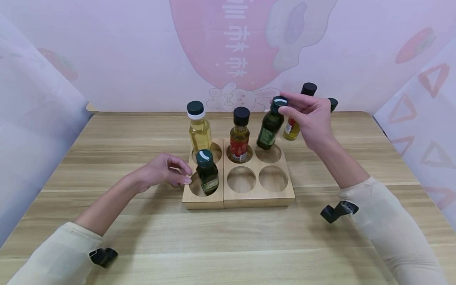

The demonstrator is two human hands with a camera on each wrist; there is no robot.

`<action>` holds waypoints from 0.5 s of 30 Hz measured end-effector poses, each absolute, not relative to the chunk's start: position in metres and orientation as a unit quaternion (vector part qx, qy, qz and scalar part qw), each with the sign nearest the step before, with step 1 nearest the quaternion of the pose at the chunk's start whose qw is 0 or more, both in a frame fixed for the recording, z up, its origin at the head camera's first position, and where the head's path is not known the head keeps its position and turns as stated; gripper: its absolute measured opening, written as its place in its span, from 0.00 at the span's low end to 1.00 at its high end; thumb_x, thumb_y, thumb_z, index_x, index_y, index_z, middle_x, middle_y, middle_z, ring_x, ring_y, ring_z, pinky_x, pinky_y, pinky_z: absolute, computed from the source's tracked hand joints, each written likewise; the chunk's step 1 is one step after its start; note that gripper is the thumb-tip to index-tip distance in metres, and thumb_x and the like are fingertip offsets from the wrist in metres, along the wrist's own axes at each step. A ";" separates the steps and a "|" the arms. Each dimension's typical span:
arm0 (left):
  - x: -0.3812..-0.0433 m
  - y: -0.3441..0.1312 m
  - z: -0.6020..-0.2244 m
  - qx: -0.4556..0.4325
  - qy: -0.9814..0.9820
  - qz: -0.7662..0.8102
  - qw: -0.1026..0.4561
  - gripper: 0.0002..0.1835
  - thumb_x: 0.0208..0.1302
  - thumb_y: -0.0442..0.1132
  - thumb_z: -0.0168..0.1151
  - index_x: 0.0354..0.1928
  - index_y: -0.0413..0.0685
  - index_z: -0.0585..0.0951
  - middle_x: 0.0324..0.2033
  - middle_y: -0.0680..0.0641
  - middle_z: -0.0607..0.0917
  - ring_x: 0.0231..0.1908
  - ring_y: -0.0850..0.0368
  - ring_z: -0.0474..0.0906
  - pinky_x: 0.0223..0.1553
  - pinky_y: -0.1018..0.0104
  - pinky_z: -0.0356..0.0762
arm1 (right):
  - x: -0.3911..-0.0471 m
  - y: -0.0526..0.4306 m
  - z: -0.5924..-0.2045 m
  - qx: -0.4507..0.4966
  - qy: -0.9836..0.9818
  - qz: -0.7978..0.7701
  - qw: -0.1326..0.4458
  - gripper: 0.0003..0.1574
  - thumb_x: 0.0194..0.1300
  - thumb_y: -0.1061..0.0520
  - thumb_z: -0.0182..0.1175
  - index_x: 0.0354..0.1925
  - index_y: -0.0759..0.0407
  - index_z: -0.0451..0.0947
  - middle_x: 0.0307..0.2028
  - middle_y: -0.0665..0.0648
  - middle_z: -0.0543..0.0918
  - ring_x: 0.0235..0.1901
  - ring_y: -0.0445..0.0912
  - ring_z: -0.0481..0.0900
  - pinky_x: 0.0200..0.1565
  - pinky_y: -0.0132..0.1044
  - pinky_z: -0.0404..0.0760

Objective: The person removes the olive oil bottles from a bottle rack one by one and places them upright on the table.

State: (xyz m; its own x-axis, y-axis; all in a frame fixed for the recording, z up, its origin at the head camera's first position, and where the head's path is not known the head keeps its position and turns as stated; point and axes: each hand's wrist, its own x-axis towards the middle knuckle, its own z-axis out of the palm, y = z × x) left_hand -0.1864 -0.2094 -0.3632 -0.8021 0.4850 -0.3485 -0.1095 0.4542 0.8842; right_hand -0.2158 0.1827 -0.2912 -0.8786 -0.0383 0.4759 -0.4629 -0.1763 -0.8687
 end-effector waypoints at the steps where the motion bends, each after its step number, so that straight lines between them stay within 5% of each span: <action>1: -0.186 -0.210 -0.363 0.117 0.801 0.509 0.292 0.15 0.60 0.34 0.76 0.44 0.31 0.84 0.36 0.47 0.85 0.34 0.51 0.83 0.39 0.58 0.86 | -0.216 0.183 -0.291 0.194 -0.629 0.738 0.148 0.24 0.62 0.80 0.64 0.46 0.58 0.91 0.37 0.54 0.92 0.40 0.42 0.91 0.22 0.26 0.71; 15: -0.185 -0.210 -0.363 0.113 0.803 0.507 0.293 0.16 0.60 0.34 0.76 0.45 0.31 0.84 0.37 0.47 0.85 0.35 0.52 0.83 0.40 0.57 0.87 | -0.226 0.180 -0.295 0.158 -0.621 0.744 0.191 0.22 0.59 0.81 0.67 0.47 0.63 0.89 0.35 0.51 0.92 0.39 0.39 0.90 0.36 0.25 0.84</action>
